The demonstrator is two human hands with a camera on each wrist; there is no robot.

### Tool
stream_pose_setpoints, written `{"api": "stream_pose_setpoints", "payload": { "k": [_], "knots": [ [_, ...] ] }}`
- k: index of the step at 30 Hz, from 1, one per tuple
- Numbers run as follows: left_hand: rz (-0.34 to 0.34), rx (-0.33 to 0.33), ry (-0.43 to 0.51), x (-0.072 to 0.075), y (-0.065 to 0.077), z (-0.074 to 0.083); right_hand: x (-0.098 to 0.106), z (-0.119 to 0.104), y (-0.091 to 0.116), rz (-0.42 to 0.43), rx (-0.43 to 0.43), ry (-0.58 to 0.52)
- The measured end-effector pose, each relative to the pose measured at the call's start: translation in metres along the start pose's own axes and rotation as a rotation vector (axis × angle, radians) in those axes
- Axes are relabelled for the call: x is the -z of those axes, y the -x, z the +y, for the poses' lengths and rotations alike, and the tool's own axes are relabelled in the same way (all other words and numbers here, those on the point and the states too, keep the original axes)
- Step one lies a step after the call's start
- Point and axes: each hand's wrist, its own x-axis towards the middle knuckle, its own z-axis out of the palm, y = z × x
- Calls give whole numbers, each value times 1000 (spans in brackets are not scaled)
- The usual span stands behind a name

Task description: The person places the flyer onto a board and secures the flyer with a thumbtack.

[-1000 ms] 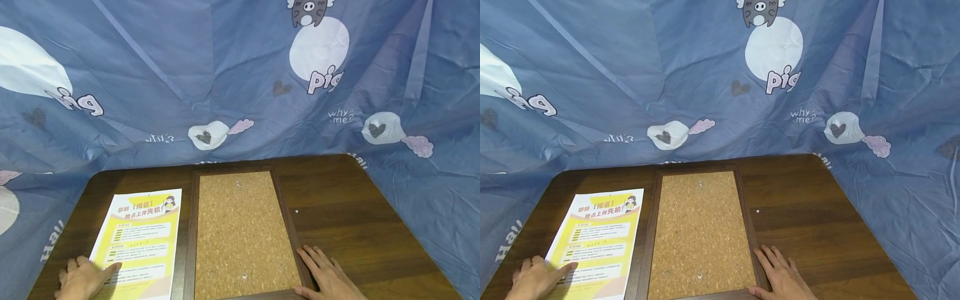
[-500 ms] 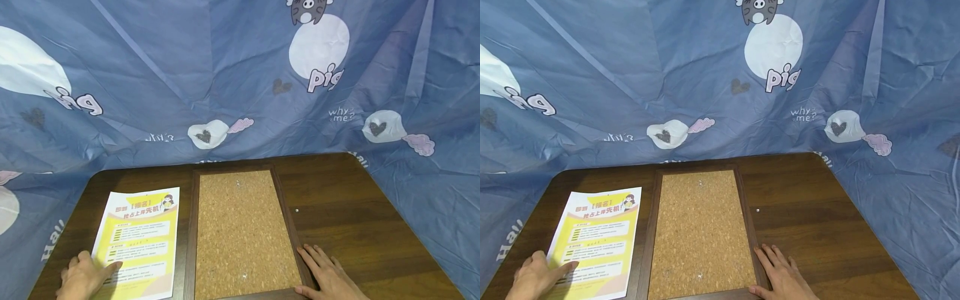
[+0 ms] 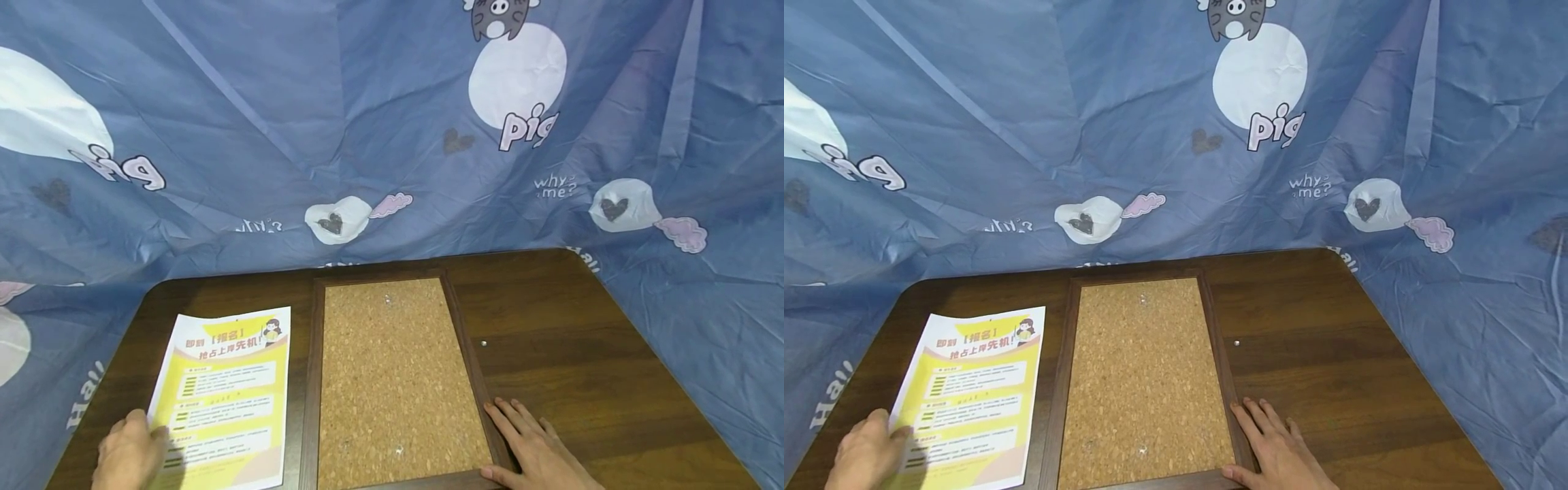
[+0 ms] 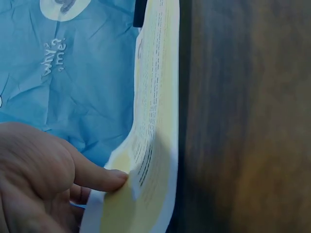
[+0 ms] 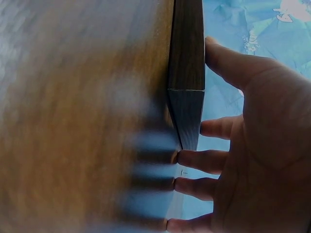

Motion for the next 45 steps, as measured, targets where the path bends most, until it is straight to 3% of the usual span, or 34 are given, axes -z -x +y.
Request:
{"api": "stream_pose_setpoints", "payload": {
  "k": [11,23,28,39,45],
  "knots": [
    [185,-10,85,4,13,7,-2,0,1,13,7,-4],
    [275,36,87,12,16,7,-3,2,1,13,12,-5],
    [322,52,132,16,16,8,-3,2,1,15,14,0],
    [310,69,228,19,13,2,-5,2,1,18,0,-24],
    [229,104,299,20,15,2,-5,2,1,22,14,-22]
  ]
}}
